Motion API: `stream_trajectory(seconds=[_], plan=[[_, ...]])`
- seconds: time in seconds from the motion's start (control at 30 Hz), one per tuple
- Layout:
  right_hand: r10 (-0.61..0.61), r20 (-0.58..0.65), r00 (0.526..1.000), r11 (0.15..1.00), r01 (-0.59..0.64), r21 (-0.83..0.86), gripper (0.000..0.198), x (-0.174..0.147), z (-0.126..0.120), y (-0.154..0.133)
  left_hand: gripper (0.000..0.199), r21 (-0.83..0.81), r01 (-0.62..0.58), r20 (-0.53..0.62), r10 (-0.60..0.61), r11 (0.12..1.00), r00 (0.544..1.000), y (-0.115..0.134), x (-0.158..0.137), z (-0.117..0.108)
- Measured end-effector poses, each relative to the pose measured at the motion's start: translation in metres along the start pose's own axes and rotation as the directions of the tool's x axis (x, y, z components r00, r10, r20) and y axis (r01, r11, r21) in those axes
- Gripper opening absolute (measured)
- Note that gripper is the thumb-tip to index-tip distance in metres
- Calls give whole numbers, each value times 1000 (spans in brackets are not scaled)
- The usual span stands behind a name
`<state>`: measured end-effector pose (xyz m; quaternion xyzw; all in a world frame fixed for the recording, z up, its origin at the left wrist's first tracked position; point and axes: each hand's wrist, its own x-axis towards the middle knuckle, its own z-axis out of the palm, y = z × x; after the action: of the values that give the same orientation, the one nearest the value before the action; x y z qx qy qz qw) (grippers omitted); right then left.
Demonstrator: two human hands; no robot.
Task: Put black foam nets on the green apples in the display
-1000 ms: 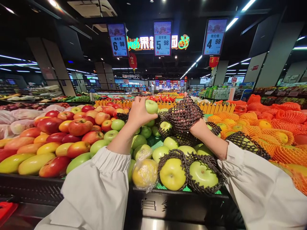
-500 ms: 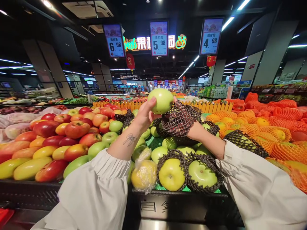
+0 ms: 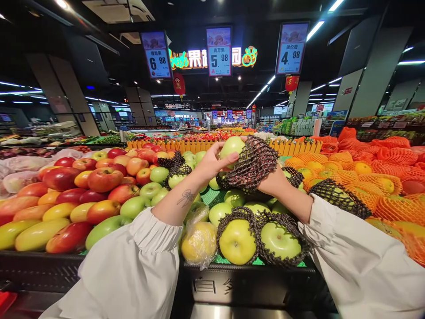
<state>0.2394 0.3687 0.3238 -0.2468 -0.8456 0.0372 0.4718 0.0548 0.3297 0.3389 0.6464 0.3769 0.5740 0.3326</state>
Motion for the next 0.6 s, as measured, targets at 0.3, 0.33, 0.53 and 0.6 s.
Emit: stream_trajectory(seconds=[0.3,0.33,0.53,0.6], plan=[[-21,10,1000,998,21,57,39,-1,-7,-6,83,-4,-120,137,120,993,983,4,-2,1],[-15,-12,1000,999,16,28,40,-2,-7,-5,82,-1,-133,160,132,991,978,4,-3,1],[-18,-70,997,998,13,-66,42,-7,-8,-6,80,69,-204,213,185,977,959,9,-10,4],[-10,-80,997,999,7,-48,39,-6,-8,-7,78,75,-226,174,211,971,962,9,-9,4]])
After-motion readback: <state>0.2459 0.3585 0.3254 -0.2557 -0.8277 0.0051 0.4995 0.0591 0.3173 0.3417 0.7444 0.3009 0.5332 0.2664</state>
